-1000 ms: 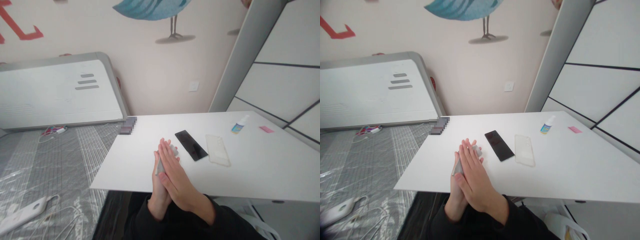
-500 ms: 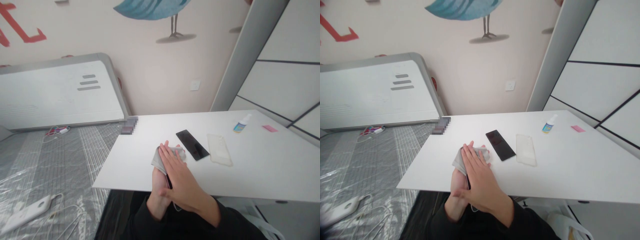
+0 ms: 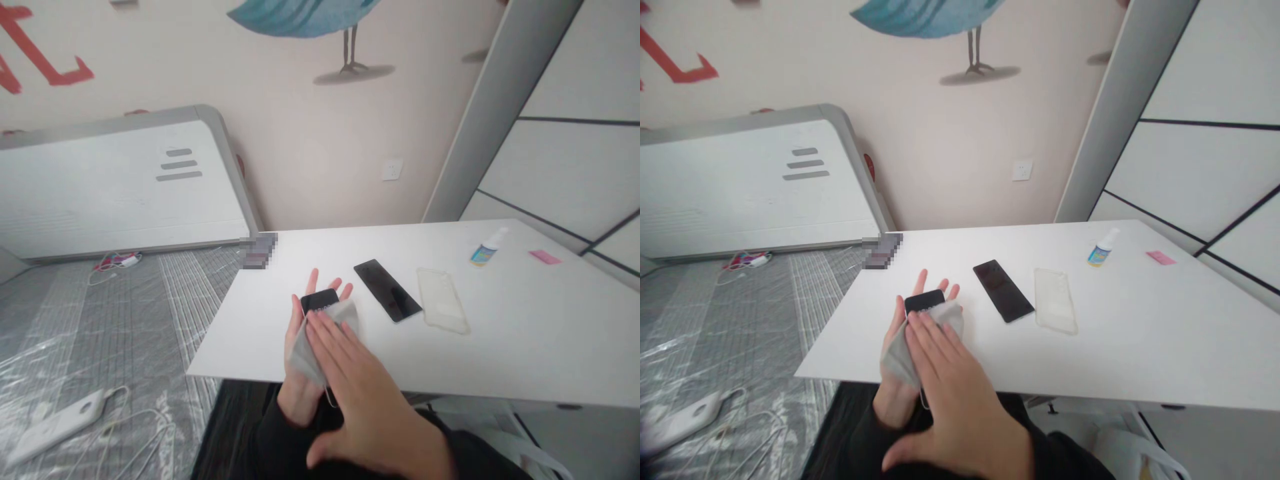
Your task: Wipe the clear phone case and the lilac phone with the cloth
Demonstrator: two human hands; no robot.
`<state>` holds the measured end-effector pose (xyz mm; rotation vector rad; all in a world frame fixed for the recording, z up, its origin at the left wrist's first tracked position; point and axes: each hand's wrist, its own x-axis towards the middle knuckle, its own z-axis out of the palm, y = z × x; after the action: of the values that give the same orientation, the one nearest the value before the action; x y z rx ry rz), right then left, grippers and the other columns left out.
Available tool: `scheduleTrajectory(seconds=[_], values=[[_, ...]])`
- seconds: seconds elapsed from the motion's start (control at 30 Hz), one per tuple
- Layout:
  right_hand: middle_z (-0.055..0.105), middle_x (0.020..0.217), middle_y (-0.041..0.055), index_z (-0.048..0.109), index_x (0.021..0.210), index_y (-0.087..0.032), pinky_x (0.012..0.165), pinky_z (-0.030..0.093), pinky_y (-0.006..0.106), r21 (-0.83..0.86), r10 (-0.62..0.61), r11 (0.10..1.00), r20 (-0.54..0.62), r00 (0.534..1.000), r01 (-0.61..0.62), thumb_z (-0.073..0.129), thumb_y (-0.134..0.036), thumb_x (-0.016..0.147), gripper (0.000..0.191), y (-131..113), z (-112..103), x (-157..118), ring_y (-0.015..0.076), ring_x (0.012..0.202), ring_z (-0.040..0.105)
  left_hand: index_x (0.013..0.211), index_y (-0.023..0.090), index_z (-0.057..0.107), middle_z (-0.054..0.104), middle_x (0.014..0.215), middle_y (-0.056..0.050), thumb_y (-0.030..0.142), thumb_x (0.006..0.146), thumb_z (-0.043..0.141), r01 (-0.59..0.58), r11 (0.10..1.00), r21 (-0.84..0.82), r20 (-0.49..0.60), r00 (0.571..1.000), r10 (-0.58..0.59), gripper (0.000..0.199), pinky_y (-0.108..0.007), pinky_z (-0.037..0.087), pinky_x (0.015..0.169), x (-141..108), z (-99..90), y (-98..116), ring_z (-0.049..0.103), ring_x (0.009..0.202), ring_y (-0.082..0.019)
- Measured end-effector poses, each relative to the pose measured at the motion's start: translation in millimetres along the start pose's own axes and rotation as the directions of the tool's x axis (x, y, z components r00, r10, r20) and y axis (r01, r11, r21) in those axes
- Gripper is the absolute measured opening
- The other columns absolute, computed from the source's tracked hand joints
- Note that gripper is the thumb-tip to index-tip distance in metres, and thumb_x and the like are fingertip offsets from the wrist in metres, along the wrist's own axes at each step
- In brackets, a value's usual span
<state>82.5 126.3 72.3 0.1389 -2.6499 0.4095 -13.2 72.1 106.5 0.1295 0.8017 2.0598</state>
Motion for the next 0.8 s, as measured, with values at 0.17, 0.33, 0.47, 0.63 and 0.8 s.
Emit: scheduleTrajectory(seconds=[0.17,0.33,0.47,0.63,0.8], values=[[0.028,0.165,0.0114,0.009,0.162,-0.007,0.123,0.033,0.036,-0.125,-0.103,0.986,0.036,0.994,0.107,0.043,-0.074,0.094,0.102,-9,2,-38,0.0241,0.153,0.028,0.151,0.028,0.045,0.061,0.142,-0.011,0.057,0.104,0.031,-0.034,0.988,-0.151,-0.016,0.999,0.032,0.057,-0.04,0.045,0.112,5,-6.4,22,0.062,0.129,-0.024],[0.022,0.166,0.0219,0.014,0.161,-0.003,0.12,0.035,0.053,-0.091,0.061,0.994,-0.055,0.997,-0.065,0.046,-0.087,0.081,0.121,6,-6,-16,0.0372,0.152,0.027,0.128,0.011,0.067,0.07,0.122,-0.019,0.068,0.097,0.041,0.151,0.967,-0.207,0.009,0.988,-0.152,0.07,-0.042,0.043,0.114,-7,-0.9,-10,0.06,0.128,-0.031],[0.016,0.167,0.0225,0.01,0.161,-0.001,0.122,0.032,0.053,-0.053,0.049,0.997,-0.041,0.998,-0.051,0.051,-0.088,0.077,0.128,1,-3,-9,0.0381,0.153,0.023,0.113,0.018,0.074,0.072,0.114,-0.015,0.069,0.093,0.049,0.118,0.964,-0.24,0.022,0.993,-0.116,0.06,-0.043,0.046,0.11,-7,-0.8,-14,0.057,0.131,-0.035],[0.023,0.167,0.0145,0.005,0.162,-0.005,0.122,0.033,0.039,-0.109,-0.092,0.989,0.041,0.995,0.096,0.05,-0.071,0.093,0.105,-2,3,-35,0.028,0.153,0.026,0.137,0.016,0.06,0.068,0.126,-0.015,0.066,0.099,0.035,0.101,0.968,-0.229,-0.027,0.994,-0.11,0.068,-0.047,0.043,0.113,1,-12.5,2,0.056,0.134,-0.032],[0.012,0.167,0.02,0.014,0.16,0.0,0.126,0.027,0.047,-0.079,0.076,0.994,-0.014,0.997,-0.077,0.051,-0.086,0.08,0.124,-4,-10,-15,0.0339,0.155,0.017,0.147,0.017,0.052,0.061,0.14,-0.018,0.067,0.096,0.04,0.139,0.966,-0.217,0.037,0.99,-0.134,0.072,-0.047,0.039,0.117,-3,-16.4,-13,0.047,0.142,-0.035]])
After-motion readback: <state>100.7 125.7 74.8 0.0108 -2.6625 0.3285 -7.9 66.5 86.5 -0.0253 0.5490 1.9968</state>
